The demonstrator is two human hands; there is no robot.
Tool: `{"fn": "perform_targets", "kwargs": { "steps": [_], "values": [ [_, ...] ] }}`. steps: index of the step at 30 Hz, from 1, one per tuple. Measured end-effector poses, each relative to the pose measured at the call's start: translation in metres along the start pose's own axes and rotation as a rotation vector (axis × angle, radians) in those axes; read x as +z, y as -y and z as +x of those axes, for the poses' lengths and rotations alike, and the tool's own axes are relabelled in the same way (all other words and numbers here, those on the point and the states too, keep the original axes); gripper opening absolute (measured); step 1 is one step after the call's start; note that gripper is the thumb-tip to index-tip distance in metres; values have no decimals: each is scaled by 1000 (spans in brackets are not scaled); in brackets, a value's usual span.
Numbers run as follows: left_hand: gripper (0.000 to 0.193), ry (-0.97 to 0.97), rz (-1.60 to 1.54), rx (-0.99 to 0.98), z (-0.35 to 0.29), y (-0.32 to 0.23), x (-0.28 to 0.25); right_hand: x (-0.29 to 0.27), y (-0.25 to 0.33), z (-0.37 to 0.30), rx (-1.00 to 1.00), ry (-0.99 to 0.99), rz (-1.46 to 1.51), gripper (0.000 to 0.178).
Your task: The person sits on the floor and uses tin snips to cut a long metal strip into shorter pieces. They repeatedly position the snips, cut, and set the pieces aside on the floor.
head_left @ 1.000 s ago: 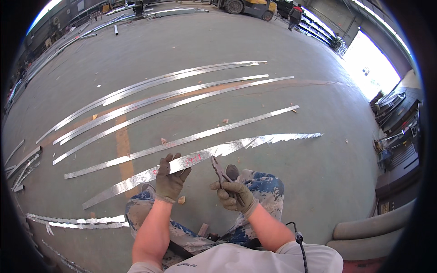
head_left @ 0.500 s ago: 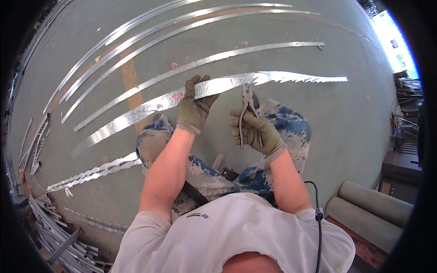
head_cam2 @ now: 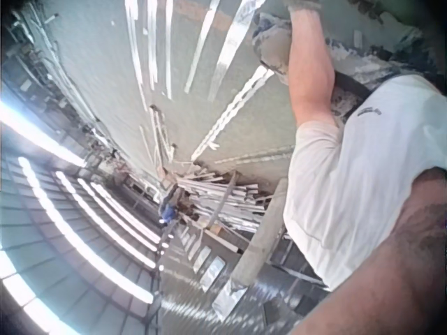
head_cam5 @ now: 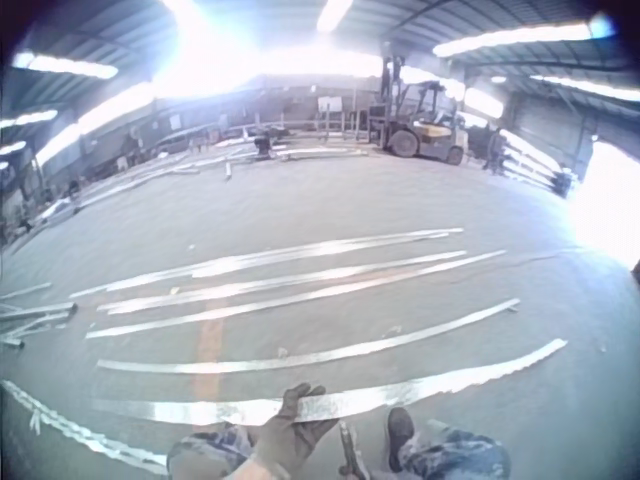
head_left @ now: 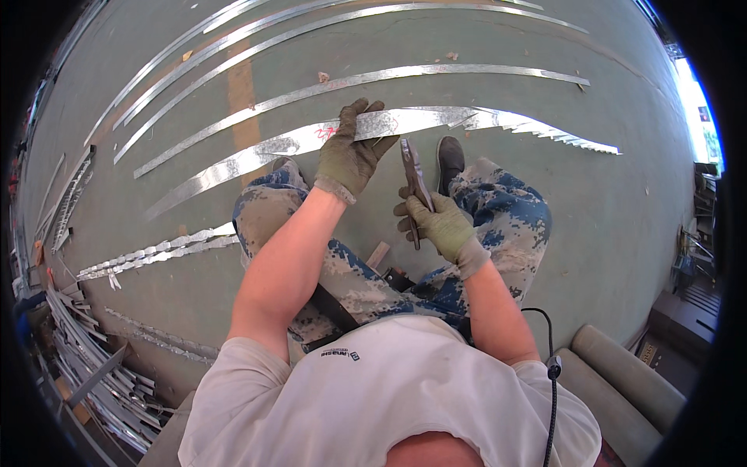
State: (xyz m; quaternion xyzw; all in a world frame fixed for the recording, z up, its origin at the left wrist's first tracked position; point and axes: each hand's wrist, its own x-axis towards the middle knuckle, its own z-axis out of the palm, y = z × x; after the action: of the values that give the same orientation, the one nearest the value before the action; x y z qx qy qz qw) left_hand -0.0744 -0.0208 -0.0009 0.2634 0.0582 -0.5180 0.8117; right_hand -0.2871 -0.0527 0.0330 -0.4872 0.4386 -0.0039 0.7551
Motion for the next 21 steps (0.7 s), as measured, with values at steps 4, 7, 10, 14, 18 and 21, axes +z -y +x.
{"fn": "perform_targets", "kwargs": {
  "steps": [4,7,10,14,18,21],
  "values": [
    [43,23,12,-11,-1,0,-5,14,3,0,-18,-38,-98,38],
    [46,13,-2,-21,-5,1,-1,19,4,3,-20,-76,-197,38],
    [48,14,-33,-33,-8,3,3,20,3,9,-1,-103,-252,38],
    [49,-2,-39,-46,-5,1,2,24,3,7,-50,-103,-241,38],
    [46,1,-16,-48,-7,0,4,24,2,8,-75,-119,-251,37],
    [43,-27,-23,-49,-5,0,2,27,8,9,-53,-125,-260,37]
  ]
}}
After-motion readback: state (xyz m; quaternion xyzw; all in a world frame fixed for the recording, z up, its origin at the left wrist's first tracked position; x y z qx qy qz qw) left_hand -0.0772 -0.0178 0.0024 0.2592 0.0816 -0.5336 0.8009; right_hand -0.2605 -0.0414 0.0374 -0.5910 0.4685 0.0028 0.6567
